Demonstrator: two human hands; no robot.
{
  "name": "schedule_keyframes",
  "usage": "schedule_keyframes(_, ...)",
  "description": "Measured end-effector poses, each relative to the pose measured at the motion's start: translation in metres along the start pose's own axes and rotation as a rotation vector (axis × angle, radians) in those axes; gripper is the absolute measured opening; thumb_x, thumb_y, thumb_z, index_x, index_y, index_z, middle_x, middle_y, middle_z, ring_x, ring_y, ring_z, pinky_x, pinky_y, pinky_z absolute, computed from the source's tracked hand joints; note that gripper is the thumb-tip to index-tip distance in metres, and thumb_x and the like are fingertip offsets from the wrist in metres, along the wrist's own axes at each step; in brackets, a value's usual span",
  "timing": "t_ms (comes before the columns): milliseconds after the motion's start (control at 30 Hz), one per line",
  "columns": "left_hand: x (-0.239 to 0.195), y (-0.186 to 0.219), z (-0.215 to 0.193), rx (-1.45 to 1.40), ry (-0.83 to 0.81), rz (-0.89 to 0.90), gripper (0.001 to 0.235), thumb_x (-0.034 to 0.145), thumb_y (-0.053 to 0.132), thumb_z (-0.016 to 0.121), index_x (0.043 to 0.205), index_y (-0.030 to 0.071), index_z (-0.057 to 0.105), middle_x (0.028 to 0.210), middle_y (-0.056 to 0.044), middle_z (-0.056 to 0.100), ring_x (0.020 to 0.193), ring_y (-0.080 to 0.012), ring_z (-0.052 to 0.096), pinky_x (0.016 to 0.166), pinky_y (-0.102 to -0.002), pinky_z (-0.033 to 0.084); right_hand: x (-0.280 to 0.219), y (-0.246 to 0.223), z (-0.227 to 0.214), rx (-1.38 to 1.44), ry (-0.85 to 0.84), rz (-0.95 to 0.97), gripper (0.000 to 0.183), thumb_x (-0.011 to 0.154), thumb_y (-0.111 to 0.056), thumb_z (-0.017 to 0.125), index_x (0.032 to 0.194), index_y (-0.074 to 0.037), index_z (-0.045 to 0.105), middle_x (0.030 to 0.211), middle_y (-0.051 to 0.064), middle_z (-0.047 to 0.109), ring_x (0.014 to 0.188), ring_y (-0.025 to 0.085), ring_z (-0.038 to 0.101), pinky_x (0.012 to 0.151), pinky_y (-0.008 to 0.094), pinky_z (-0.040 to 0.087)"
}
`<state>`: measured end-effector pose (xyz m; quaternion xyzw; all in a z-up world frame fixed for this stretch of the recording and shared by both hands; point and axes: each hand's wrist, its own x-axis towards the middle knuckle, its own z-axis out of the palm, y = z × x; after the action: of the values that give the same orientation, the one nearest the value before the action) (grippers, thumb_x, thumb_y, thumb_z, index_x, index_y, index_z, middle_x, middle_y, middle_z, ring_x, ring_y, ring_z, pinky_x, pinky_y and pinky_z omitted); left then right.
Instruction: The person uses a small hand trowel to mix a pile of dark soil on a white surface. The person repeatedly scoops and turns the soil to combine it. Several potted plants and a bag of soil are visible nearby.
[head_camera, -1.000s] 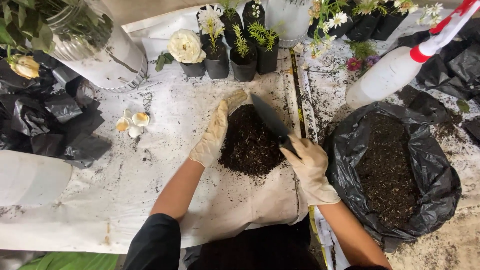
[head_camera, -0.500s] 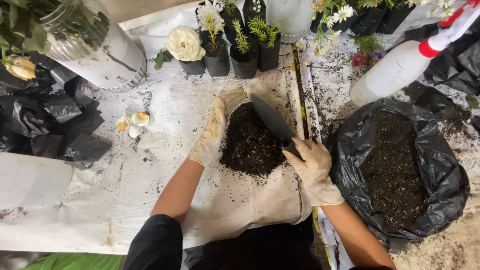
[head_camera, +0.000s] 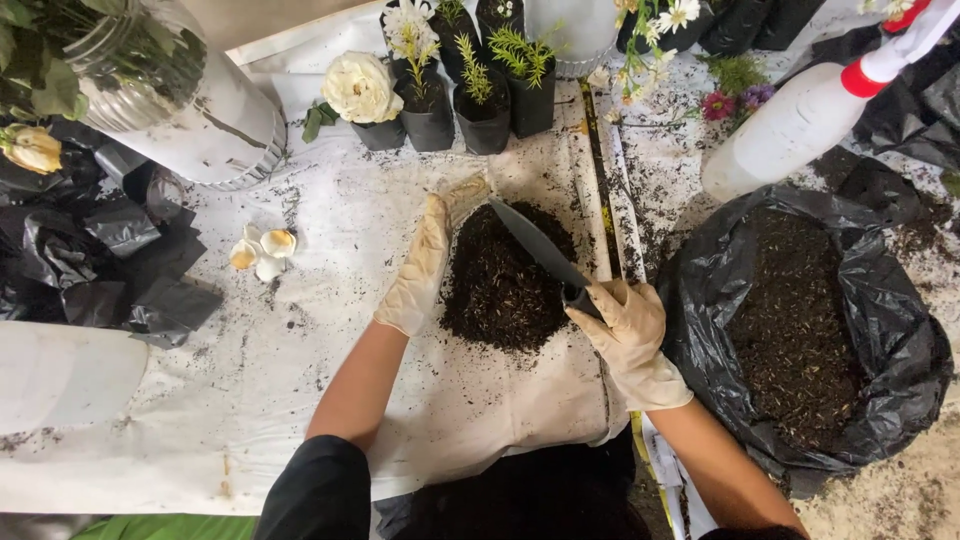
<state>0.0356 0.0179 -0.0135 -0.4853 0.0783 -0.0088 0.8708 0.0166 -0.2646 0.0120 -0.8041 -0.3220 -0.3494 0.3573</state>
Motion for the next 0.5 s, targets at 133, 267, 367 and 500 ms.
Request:
schedule_keyframes(133, -0.008, -0.024, 0.007, -0.142, -0.025, -0.041, 0.056, 0.111, 0.037, 0.033, 0.16, 0.009, 0.026, 0.162, -0.014, 0.034, 0.148, -0.0313, 0.034, 0.122, -0.046, 0.036, 0.016, -0.011, 0.0, -0.051, -0.018, -0.053, 0.044, 0.083, -0.014, 0.085, 0.126, -0.015, 0.074, 0.058, -0.002, 0.06, 0.044, 0.014, 0.053, 0.062, 0.029, 0.046)
schedule_keyframes(267, 0.012, 0.027, -0.014, 0.066, -0.059, -0.078, 0.055, 0.111, 0.034, 0.039, 0.158, 0.006, 0.029, 0.159, -0.018, 0.038, 0.147, -0.0303, 0.037, 0.123, -0.042, 0.035, -0.023, 0.017, -0.005, -0.059, -0.094, 0.018, 0.028, 0.085, -0.026, 0.081, 0.112, -0.019, 0.078, 0.074, -0.003, 0.065, 0.058, 0.017, 0.061, 0.065, 0.027, 0.042)
schedule_keyframes(367, 0.021, 0.025, -0.013, -0.003, -0.048, -0.078, 0.065, 0.107, 0.043, 0.034, 0.16, 0.008, 0.022, 0.162, -0.018, 0.031, 0.149, -0.0312, 0.032, 0.122, -0.044, 0.034, -0.025, 0.014, 0.012, -0.293, -0.116, -0.166, 0.047, 0.088, -0.002, 0.07, 0.131, -0.021, 0.07, 0.11, -0.002, 0.072, 0.054, 0.008, 0.052, 0.067, 0.029, 0.046)
schedule_keyframes(500, 0.025, 0.024, -0.006, -0.091, -0.034, -0.076, 0.079, 0.101, 0.058, 0.026, 0.162, 0.01, 0.011, 0.166, -0.017, 0.019, 0.151, -0.0325, 0.024, 0.121, -0.049, 0.032, 0.021, -0.035, -0.018, 0.146, -0.209, 0.096, 0.024, 0.09, 0.007, 0.055, 0.111, 0.007, 0.064, 0.084, 0.005, 0.056, 0.069, 0.01, 0.043, 0.07, 0.025, 0.038)
